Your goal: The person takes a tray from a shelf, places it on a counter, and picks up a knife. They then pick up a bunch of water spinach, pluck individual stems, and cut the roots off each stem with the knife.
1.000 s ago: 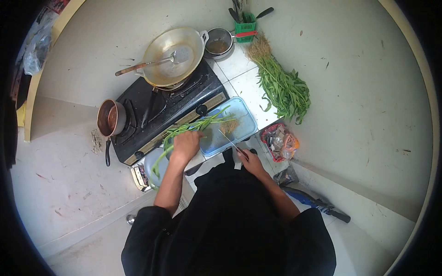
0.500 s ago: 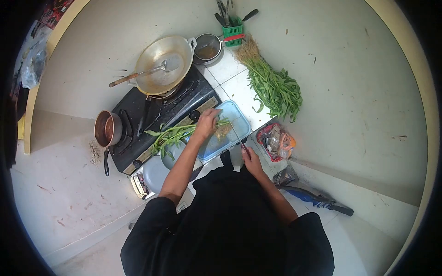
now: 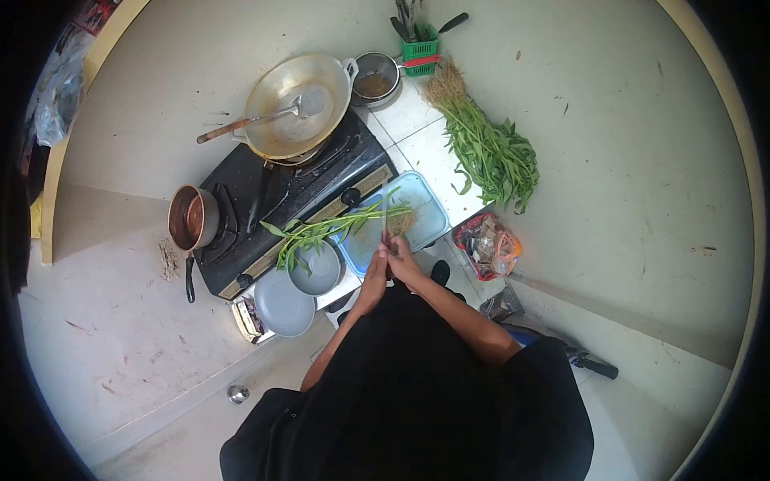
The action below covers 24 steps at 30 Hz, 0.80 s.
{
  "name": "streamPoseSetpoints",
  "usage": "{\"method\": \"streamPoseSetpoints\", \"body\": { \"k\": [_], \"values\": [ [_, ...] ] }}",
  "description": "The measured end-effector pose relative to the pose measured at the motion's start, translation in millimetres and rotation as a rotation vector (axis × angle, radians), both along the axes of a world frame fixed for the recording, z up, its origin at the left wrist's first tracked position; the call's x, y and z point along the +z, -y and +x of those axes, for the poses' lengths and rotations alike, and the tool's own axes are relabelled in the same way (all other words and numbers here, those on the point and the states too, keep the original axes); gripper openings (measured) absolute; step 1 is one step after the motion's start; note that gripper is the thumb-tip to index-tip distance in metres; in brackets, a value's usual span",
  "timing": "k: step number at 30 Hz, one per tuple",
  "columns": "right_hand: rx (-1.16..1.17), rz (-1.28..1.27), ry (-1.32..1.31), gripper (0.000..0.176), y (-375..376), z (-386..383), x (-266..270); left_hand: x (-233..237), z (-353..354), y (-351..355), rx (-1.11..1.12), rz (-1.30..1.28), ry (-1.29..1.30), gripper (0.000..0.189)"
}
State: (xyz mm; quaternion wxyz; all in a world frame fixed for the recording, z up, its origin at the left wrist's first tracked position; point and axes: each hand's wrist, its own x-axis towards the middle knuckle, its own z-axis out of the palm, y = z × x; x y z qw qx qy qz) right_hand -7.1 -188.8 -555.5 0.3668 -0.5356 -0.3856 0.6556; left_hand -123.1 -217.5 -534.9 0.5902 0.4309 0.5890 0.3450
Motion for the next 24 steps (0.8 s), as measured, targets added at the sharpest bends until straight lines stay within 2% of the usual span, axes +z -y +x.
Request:
{"method": "streamPoseSetpoints", "body": {
  "k": [1,3,4,5,6,7,9,13,16,20,23,24],
  "values": [
    [0.061,-0.008,0.136,0.032,-1.8,-5.1,2.8,0.4,-4.1,-0.4,0.003,-0.002,0.002,0.053],
    [0.056,0.059,0.177,0.038,-3.9,-14.5,-14.1,2.6,-14.0,-3.2,0.154,-0.077,0.149,0.047],
    [0.082,0.179,0.327,0.039,-8.0,-17.5,-18.9,3.9,-15.5,-4.5,0.232,-0.036,0.162,0.045],
    [0.107,0.300,0.472,0.040,-11.8,-22.2,-23.8,5.4,-22.0,-6.7,0.236,-0.041,0.159,0.045],
    [0.042,0.392,0.528,0.049,-16.2,-24.2,-22.4,8.4,-31.2,-9.6,0.224,-0.057,0.141,0.045],
    [0.040,0.386,0.526,0.049,-18.9,-25.7,-20.8,11.1,-39.0,-13.0,0.209,-0.074,0.124,0.046],
    [-0.314,0.487,1.011,0.054,-22.3,-25.8,-21.5,15.7,-50.0,-14.5,0.186,-0.079,0.098,0.047],
    [-0.289,0.314,1.075,0.068,-32.2,-16.6,-29.0,17.4,-60.3,-18.8,0.125,-0.090,0.119,0.045],
    [-0.252,0.172,0.944,0.059,-36.1,-17.3,-34.3,16.3,-67.3,-17.8,0.104,-0.108,0.118,0.045],
    [-0.287,0.225,0.887,0.044,-35.0,-15.4,-56.3,9.4,-69.7,-15.3,0.012,-0.169,0.061,0.046],
    [-0.345,0.291,0.809,0.039,-31.0,-4.6,-50.5,-1.6,-73.2,-15.4,-0.060,-0.183,0.040,0.047],
    [-0.345,0.306,0.766,0.037,-31.0,-0.8,-43.5,0.0,-72.0,-17.1,-0.072,-0.147,-0.038,0.048]
  ]
}}
